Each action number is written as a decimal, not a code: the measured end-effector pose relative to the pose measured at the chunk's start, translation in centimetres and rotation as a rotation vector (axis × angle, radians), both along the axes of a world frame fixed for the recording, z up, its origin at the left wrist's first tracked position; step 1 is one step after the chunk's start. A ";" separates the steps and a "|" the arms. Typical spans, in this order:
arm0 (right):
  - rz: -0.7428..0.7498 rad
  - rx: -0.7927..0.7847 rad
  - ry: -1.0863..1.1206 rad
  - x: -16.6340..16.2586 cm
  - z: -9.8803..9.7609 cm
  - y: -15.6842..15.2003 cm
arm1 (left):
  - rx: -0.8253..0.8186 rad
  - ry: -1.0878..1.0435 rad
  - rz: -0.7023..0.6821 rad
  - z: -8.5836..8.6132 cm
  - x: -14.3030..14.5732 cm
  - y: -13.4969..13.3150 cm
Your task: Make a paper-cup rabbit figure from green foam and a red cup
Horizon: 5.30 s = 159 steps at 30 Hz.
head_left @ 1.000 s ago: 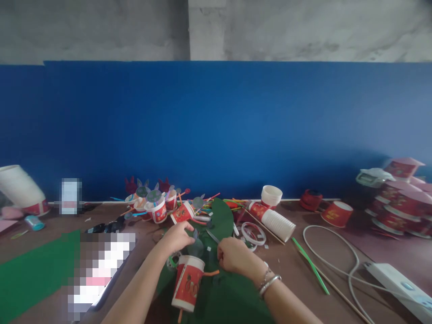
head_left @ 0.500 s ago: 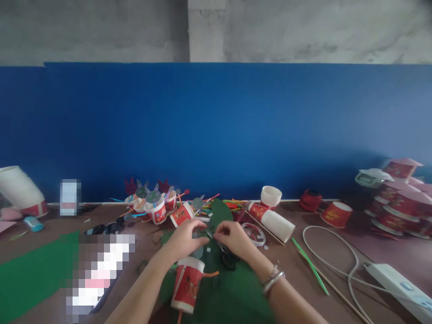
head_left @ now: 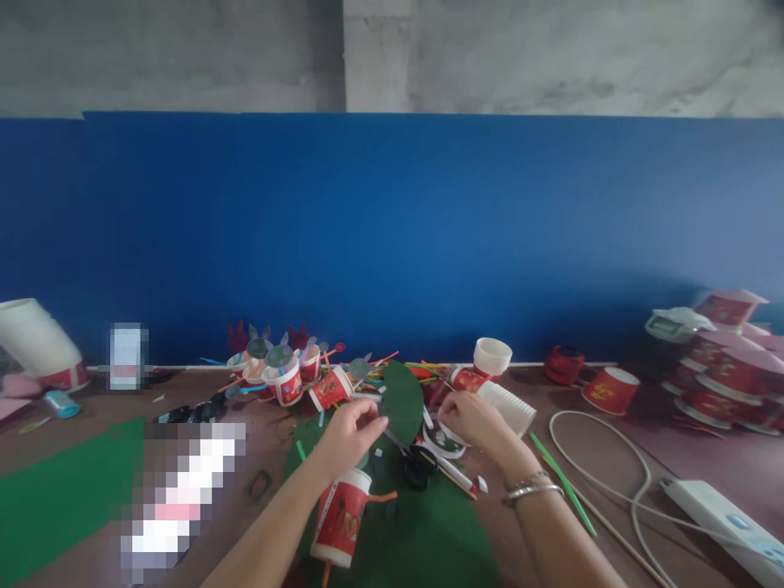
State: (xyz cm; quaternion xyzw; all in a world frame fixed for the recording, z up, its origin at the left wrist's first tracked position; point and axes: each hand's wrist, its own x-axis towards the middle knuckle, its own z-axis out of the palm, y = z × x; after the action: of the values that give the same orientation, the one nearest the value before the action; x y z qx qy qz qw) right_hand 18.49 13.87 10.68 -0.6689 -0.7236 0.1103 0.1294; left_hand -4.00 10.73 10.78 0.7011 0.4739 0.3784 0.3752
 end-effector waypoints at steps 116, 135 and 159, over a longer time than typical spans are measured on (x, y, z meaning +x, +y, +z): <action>0.472 0.584 0.243 -7.8 -0.3 -4.5 | -0.654 -1.073 0.116 -0.1 1.9 -0.9; 0.305 0.015 0.868 -6.3 0.6 -2.9 | -0.231 -0.648 0.250 -0.2 0.8 0.0; 0.273 -0.036 0.850 -6.2 0.2 -2.5 | -0.209 -0.440 0.237 0.3 0.9 -0.4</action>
State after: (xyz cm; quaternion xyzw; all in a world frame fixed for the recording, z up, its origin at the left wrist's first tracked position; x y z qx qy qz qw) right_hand 12.28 11.34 10.89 -0.4647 -0.6857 0.4043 0.3879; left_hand -3.10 10.36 11.12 0.4992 0.4962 0.5118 0.4927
